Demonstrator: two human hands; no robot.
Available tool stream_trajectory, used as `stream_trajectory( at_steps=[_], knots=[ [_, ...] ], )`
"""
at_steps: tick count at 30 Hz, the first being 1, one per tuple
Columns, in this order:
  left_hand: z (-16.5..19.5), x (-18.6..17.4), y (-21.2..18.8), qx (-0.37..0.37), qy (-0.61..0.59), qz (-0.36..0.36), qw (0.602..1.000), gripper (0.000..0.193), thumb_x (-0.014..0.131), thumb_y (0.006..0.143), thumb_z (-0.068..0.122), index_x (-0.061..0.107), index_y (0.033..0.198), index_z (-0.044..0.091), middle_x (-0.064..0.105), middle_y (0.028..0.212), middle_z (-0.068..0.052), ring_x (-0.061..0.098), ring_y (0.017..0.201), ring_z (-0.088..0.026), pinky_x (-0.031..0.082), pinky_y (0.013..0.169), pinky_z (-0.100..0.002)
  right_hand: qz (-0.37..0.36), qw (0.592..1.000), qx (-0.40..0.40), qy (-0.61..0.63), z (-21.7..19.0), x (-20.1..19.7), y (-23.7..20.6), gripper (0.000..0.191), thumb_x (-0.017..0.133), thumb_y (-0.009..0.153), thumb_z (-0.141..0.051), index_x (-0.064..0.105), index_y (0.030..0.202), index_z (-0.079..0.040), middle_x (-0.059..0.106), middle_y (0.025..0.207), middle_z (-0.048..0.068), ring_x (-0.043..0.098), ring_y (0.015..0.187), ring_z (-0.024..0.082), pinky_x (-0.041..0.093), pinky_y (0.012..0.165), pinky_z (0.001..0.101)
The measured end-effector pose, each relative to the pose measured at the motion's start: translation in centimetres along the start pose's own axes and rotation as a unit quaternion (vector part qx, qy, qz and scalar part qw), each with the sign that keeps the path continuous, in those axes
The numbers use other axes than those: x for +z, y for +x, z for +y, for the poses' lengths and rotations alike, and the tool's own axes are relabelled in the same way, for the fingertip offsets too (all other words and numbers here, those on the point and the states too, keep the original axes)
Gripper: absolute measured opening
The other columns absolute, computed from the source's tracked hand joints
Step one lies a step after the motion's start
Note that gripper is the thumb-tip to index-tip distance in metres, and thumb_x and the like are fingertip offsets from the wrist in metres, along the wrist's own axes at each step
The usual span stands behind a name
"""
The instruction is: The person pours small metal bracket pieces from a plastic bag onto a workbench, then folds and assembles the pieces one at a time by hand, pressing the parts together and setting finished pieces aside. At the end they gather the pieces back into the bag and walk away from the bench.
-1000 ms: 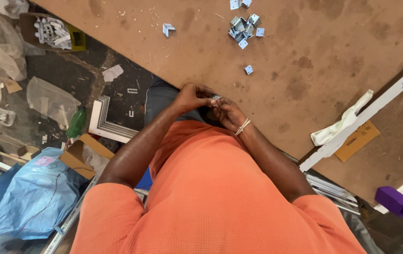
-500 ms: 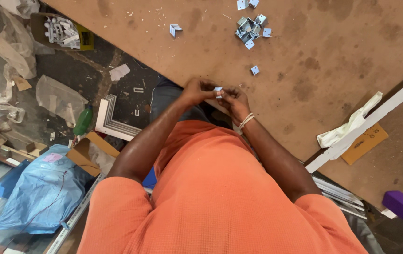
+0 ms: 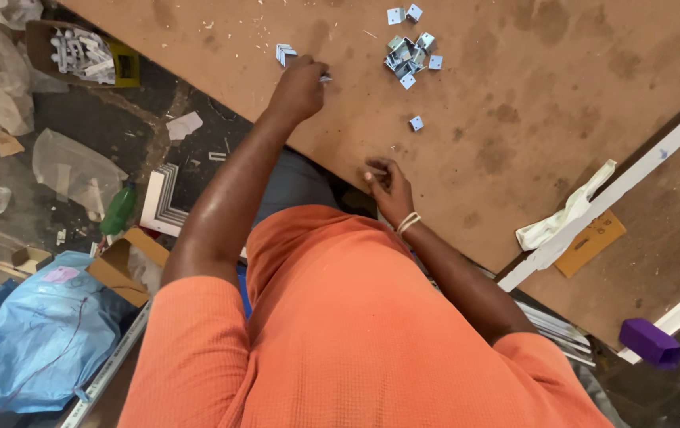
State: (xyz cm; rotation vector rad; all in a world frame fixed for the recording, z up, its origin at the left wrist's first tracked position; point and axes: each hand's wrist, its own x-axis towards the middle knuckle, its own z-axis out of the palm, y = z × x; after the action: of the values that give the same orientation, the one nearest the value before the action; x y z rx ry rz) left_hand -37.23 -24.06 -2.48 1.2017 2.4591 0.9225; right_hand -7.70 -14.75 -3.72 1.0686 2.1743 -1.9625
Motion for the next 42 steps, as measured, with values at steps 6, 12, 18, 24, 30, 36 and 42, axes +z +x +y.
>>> stream_trajectory(
  at_steps=[6, 12, 18, 24, 30, 36, 42],
  knots=[
    [-0.4, 1.3, 0.8, 0.121, 0.198, -0.091, 0.968, 0.029, 0.069, 0.075, -0.002, 0.067, 0.104, -0.003, 0.058, 0.133, -0.019, 0.062, 0.103, -0.031, 0.059, 0.070, -0.042, 0.025, 0.998, -0.029, 0.051, -0.2, -0.6, -2.3, 0.051, 0.068, 0.101, -0.019, 0.047, 0.144, -0.001, 0.062, 0.142, 0.013, 0.066, 0.110, 0.016, 0.059, 0.087, 0.0295],
    [1.2, 1.5, 1.3, 0.142, 0.271, -0.087, 0.948, 0.035, 0.069, 0.081, 0.004, 0.068, 0.115, -0.003, 0.059, 0.126, -0.014, 0.061, 0.109, -0.032, 0.056, 0.070, -0.043, 0.108, 0.984, -0.102, -0.102, -2.3, -4.0, -2.0, 0.055, 0.074, 0.096, -0.019, 0.051, 0.143, 0.000, 0.066, 0.132, 0.015, 0.069, 0.112, 0.026, 0.057, 0.092, 0.0352],
    [5.1, 1.2, -1.0, 0.209, 0.072, 0.075, 0.972, 0.038, 0.069, 0.090, 0.004, 0.066, 0.127, 0.003, 0.061, 0.124, -0.014, 0.059, 0.112, -0.034, 0.052, 0.092, -0.046, 0.191, 0.877, -0.252, -0.362, -2.9, -7.7, 4.3, 0.043, 0.078, 0.090, -0.019, 0.063, 0.125, 0.000, 0.065, 0.113, 0.022, 0.062, 0.104, 0.038, 0.053, 0.089, 0.0447],
    [9.7, 8.0, -4.8, -0.201, -0.392, -0.038, 0.897, 0.036, 0.059, 0.103, 0.025, 0.060, 0.134, 0.006, 0.066, 0.111, -0.010, 0.067, 0.097, -0.023, 0.056, 0.084, -0.036, 0.120, 0.931, -0.173, -0.299, -1.7, -7.0, 6.8, 0.014, 0.076, 0.094, -0.018, 0.075, 0.106, -0.011, 0.070, 0.103, 0.010, 0.066, 0.098, 0.029, 0.056, 0.086, 0.0413],
    [7.5, 10.2, -7.8, -0.334, -0.671, -0.103, 0.654, 0.036, 0.052, 0.110, 0.020, 0.059, 0.135, -0.006, 0.067, 0.111, -0.013, 0.067, 0.096, -0.021, 0.056, 0.085, -0.036, 0.010, 0.893, -0.279, -0.355, -4.7, -6.5, 9.4, 0.029, 0.080, 0.092, -0.022, 0.075, 0.120, -0.014, 0.069, 0.117, 0.010, 0.064, 0.106, 0.033, 0.054, 0.090, 0.0450],
    [6.5, 8.7, -10.4, -0.316, -0.649, -0.154, 0.675, 0.038, 0.053, 0.105, 0.006, 0.054, 0.141, -0.005, 0.067, 0.124, -0.015, 0.068, 0.113, -0.024, 0.055, 0.099, -0.036, 0.103, 0.833, -0.174, -0.515, -10.4, -6.8, 16.7, 0.093, 0.087, 0.071, -0.047, 0.046, 0.153, -0.030, 0.026, 0.162, 0.011, 0.022, 0.147, 0.043, 0.019, 0.108, 0.0763],
    [6.0, 8.6, -10.5, -0.291, -0.644, -0.169, 0.687, 0.047, 0.051, 0.098, -0.007, 0.050, 0.144, -0.006, 0.063, 0.135, -0.017, 0.064, 0.126, -0.026, 0.051, 0.108, -0.035, 0.043, 0.836, -0.148, -0.526, -9.3, -6.4, 16.7, 0.060, 0.079, 0.088, -0.047, 0.056, 0.141, -0.030, 0.030, 0.163, 0.011, 0.022, 0.149, 0.043, 0.021, 0.108, 0.0752]
  ],
)
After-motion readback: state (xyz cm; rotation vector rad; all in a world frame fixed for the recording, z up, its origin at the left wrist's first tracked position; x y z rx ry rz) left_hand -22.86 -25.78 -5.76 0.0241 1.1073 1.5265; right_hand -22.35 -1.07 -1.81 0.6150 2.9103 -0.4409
